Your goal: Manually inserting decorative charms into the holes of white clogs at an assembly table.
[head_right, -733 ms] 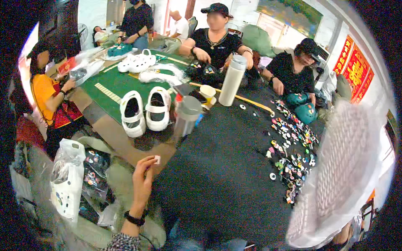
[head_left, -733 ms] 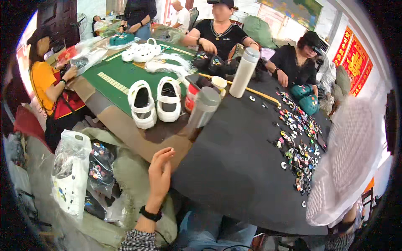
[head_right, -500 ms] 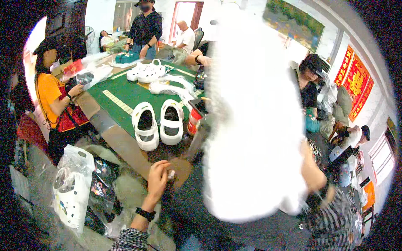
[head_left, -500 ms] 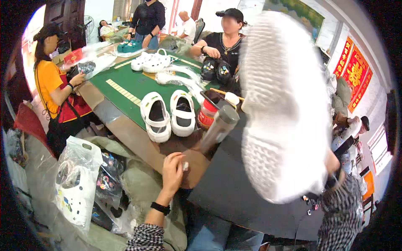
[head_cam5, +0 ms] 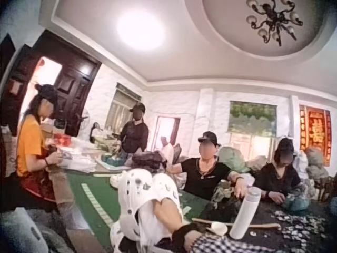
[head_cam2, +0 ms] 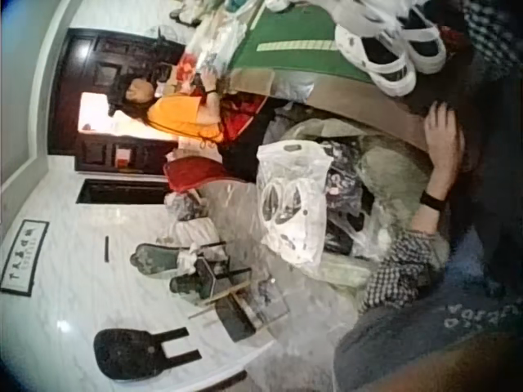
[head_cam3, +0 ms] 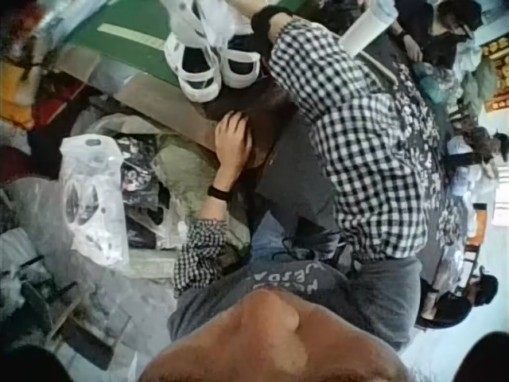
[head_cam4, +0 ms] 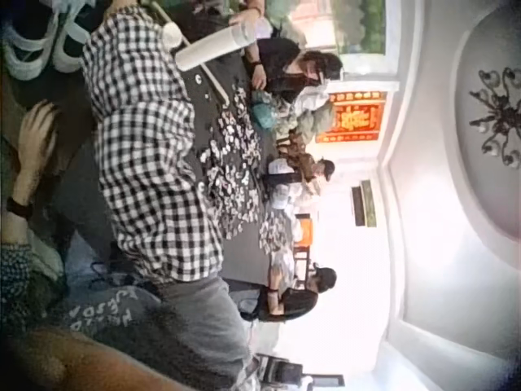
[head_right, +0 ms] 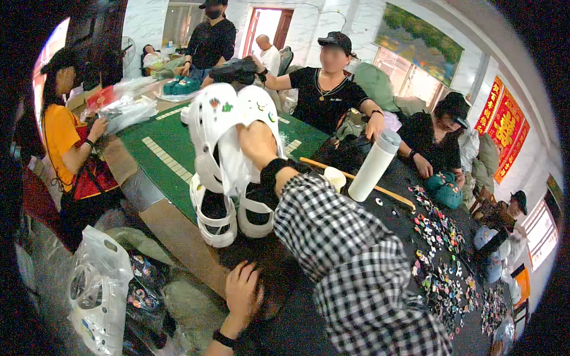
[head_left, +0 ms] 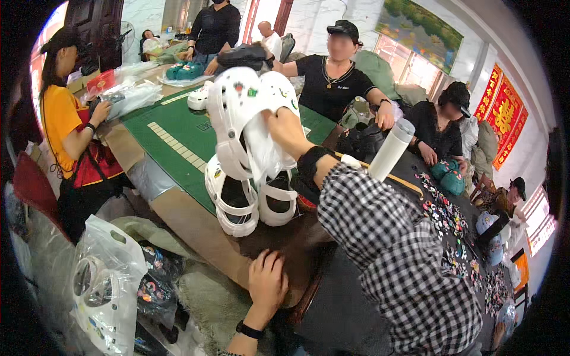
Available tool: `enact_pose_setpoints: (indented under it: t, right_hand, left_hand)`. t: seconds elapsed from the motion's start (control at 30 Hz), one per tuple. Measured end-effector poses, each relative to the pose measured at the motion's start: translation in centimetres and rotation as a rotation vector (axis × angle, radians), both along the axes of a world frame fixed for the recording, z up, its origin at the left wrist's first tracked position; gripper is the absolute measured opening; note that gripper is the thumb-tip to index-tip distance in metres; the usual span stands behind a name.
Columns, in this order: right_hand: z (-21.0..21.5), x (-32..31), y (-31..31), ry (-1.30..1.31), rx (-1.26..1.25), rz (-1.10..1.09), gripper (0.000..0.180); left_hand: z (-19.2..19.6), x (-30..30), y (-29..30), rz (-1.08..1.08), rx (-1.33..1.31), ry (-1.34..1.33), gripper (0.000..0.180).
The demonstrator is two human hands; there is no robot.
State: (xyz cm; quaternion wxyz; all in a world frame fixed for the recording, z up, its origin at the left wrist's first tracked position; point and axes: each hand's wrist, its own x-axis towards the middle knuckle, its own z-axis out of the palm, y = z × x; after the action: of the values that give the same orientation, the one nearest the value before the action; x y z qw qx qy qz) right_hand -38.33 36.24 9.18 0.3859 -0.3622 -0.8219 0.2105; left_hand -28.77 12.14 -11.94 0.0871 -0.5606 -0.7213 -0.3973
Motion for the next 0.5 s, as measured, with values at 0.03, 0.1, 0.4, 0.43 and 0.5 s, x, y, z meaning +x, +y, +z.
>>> enact_pose_setpoints:
  t: [0.03, 0.1, 0.4, 0.43, 0.5]
  right_hand:
    - [-1.2, -0.2, 0.9, -0.073, 0.068, 0.023, 0.048]
    - [-2.9, -1.0, 2.2, -0.189, 0.145, -0.02, 0.04]
    - [-3.5, 0.5, 1.9, -0.084, 0.431, 0.174, 0.037]
    - [-3.5, 0.8, 1.6, -0.017, 0.325, 0.139, 0.041]
    - [-2.7, 1.0, -1.5, 0.187, 0.421, 0.217, 0.038]
  left_hand:
    - [0.3, 0.1, -0.1, 0.002, -0.005, -0.004, 0.039]
    - [0.7, 0.2, -0.2, -0.001, 0.0, -0.024, 0.035]
    - [0.6, 0.6, -0.2, 0.023, 0.058, -0.052, 0.028]
    - [0.6, 0.9, 0.2, 0.023, 0.054, -0.053, 0.028]
    - [0.5, 0.7, 0.4, 0.032, 0.074, -0.038, 0.027]
